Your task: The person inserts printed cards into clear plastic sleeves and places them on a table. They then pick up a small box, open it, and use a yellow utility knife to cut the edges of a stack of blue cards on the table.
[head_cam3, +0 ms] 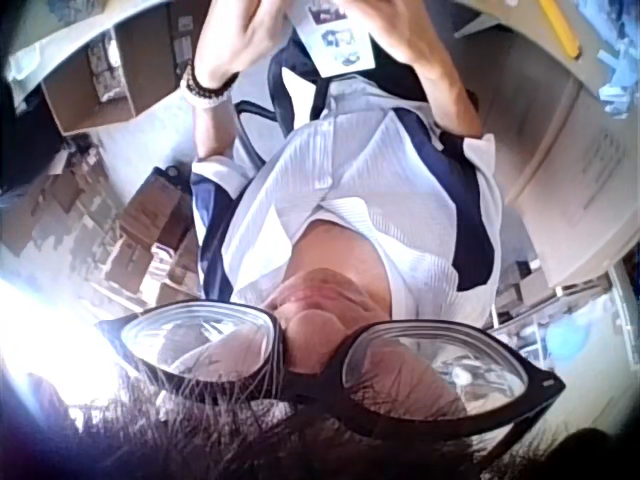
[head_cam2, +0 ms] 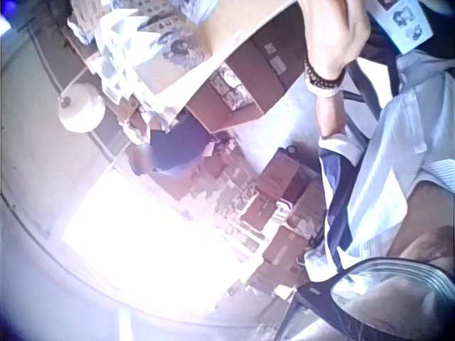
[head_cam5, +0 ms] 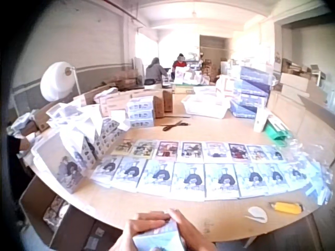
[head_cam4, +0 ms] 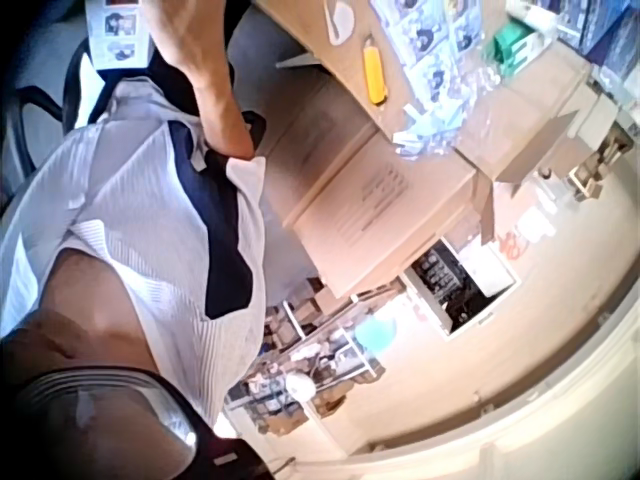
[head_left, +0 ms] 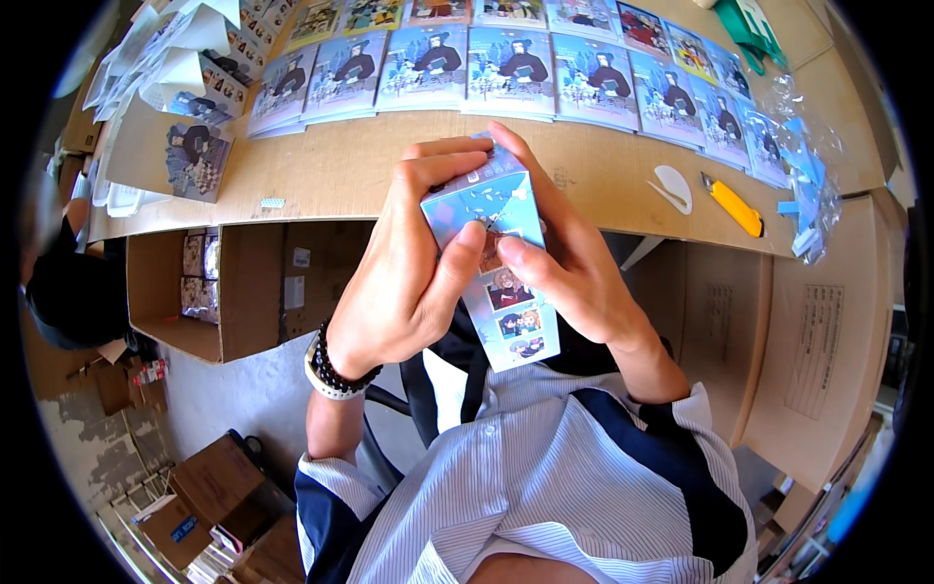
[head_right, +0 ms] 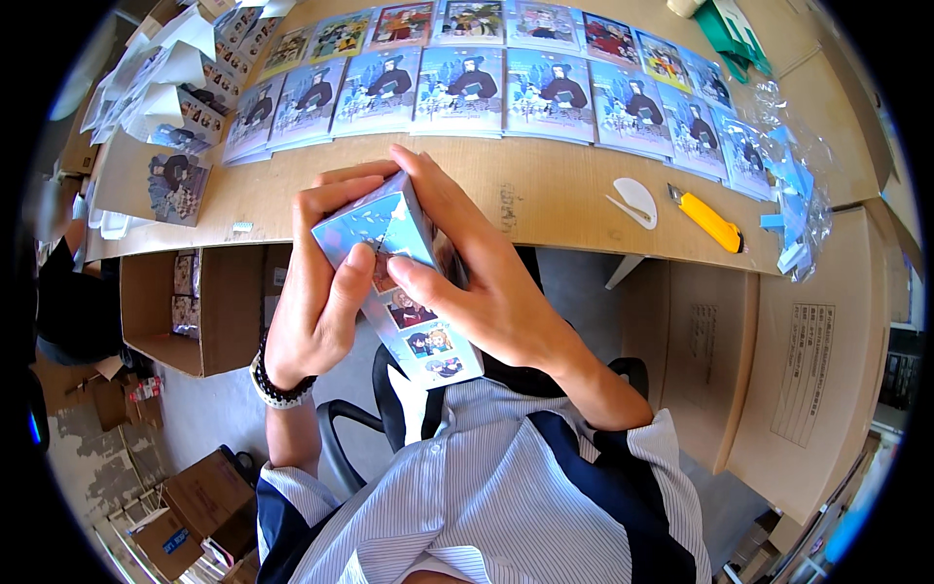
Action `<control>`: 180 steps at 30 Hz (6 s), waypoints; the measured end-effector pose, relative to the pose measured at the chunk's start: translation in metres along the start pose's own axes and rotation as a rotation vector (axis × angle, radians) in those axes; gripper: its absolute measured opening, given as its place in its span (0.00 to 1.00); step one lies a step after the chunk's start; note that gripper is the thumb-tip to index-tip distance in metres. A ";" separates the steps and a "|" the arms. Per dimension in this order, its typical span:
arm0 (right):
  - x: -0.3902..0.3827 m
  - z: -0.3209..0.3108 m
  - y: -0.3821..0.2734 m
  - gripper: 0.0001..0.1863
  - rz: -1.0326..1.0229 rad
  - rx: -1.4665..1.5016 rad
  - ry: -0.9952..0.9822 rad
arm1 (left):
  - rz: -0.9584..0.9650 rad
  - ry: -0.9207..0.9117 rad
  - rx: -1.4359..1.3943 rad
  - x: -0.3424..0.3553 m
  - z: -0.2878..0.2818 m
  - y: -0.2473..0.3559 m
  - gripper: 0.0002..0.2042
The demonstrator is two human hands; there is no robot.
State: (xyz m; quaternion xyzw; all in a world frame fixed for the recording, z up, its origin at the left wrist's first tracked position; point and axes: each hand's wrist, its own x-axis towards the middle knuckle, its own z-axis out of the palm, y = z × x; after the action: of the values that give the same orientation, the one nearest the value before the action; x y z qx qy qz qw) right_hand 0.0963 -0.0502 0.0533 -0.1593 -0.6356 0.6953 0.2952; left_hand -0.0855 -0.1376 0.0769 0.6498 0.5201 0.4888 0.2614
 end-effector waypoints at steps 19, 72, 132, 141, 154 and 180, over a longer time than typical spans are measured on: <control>0.011 -0.010 0.028 0.35 0.156 0.410 -0.082 | -0.045 -0.166 0.408 -0.010 -0.047 -0.001 0.45; 0.010 -0.035 -0.032 0.42 -0.384 -0.922 0.004 | 0.053 0.230 0.375 0.032 0.017 -0.003 0.36; 0.113 -0.096 -0.040 0.31 0.368 -0.709 -0.493 | -0.202 0.348 -0.402 0.053 0.060 -0.079 0.17; 0.116 -0.095 -0.043 0.35 0.487 -0.619 -0.540 | -0.179 0.356 -0.352 0.052 0.060 -0.076 0.19; 0.116 -0.087 -0.045 0.33 0.477 -0.689 -0.499 | -0.278 0.295 -0.434 0.053 0.056 -0.071 0.19; 0.037 -0.080 -0.063 0.45 -0.064 -1.069 -0.236 | -0.083 0.266 -0.261 0.020 0.050 -0.105 0.26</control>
State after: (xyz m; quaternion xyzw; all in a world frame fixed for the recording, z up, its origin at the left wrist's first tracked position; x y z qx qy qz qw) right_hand 0.1281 0.0365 0.1095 -0.1889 -0.9336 0.2794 0.1208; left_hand -0.0851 -0.0770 -0.0244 0.5181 0.5086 0.6225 0.2922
